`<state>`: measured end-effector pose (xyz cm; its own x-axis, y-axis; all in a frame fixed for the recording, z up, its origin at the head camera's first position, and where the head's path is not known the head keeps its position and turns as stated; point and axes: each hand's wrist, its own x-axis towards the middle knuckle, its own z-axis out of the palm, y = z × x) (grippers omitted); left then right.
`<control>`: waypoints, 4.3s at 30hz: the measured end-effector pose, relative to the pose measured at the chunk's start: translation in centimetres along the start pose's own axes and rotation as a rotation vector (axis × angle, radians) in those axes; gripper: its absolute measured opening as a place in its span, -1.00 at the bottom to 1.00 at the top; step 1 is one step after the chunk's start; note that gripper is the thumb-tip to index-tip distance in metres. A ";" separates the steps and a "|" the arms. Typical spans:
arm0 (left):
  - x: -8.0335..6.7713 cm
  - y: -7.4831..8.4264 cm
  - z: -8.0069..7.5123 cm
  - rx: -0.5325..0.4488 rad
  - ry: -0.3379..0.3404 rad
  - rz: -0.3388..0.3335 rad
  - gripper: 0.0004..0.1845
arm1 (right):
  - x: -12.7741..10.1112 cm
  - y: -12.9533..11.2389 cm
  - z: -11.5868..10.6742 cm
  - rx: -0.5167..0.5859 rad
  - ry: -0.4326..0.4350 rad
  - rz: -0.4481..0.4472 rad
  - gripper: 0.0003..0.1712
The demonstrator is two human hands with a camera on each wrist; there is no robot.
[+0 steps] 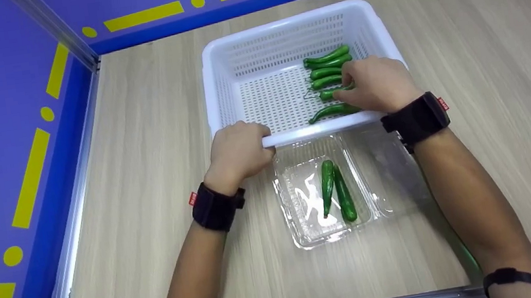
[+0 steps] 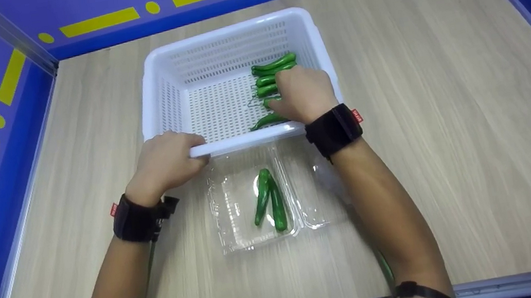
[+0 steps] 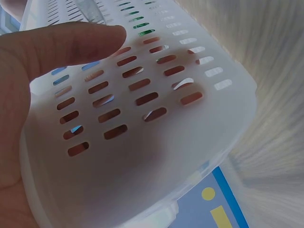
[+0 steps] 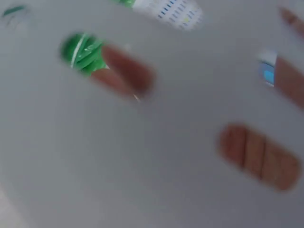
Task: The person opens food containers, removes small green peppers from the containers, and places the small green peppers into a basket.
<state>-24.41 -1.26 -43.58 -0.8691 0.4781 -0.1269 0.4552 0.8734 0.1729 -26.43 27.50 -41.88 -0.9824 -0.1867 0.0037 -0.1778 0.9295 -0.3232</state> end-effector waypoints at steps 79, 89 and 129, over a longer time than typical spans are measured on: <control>0.4 0.1 -0.6 0.021 0.011 0.031 -0.82 | -8.7 -10.0 2.6 -0.184 -0.361 -0.537 -0.48; 0.2 -0.2 -0.1 0.013 0.013 0.019 -0.79 | -8.8 -10.3 3.9 -0.237 -0.331 -0.577 -0.47; 0.4 -0.2 0.0 0.006 0.021 0.021 -0.87 | -10.0 -10.1 4.7 -0.417 -0.245 -0.532 -0.61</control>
<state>-24.86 -1.29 -43.69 -0.8633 0.4940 -0.1030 0.4742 0.8640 0.1693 -14.56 18.49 -43.11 -0.7243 -0.6686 -0.1684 -0.6839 0.7278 0.0516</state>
